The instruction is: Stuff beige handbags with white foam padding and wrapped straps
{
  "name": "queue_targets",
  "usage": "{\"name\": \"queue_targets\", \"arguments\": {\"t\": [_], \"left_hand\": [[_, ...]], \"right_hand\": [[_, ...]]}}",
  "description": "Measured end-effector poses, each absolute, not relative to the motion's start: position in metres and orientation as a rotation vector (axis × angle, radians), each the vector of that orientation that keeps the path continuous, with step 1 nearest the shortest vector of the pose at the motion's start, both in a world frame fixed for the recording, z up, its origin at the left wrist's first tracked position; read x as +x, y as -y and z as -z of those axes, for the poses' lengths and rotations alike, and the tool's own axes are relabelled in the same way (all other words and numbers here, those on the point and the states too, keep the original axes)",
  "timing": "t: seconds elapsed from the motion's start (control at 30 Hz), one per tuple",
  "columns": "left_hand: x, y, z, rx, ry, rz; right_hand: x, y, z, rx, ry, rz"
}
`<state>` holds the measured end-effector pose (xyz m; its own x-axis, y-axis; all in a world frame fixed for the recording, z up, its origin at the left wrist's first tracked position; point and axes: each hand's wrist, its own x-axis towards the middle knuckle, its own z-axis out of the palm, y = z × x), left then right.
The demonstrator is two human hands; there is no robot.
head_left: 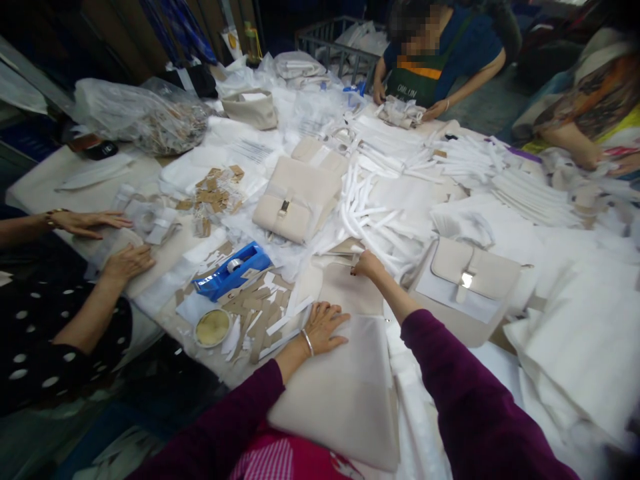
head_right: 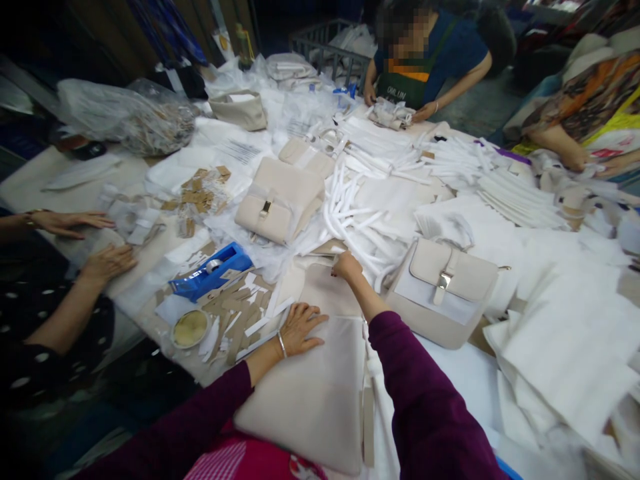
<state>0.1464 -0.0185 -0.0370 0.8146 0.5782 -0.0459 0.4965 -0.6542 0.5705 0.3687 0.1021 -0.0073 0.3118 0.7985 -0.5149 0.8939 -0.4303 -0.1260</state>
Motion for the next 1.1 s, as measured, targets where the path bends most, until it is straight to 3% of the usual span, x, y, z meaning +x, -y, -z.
{"name": "queue_targets", "arguments": {"t": [0.17, 0.4, 0.53, 0.67, 1.1], "left_hand": [[0.146, 0.019, 0.035, 2.422, -0.783, -0.187], [0.144, 0.020, 0.037, 2.440, -0.801, -0.196], [0.142, 0.022, 0.044, 2.404, -0.828, -0.225], [0.143, 0.023, 0.052, 2.386, -0.800, -0.278], [0.108, 0.035, 0.062, 2.286, -1.002, -0.232]], "right_hand": [[0.366, -0.080, -0.024, 2.294, -1.785, 0.870], [0.319, 0.011, -0.063, 2.254, -2.192, 0.601], [0.296, 0.078, -0.048, 2.362, -2.380, 0.471], [0.290, 0.121, -0.018, 2.513, -2.446, 0.552], [0.291, 0.146, 0.004, 2.230, -2.529, 0.490]]}}
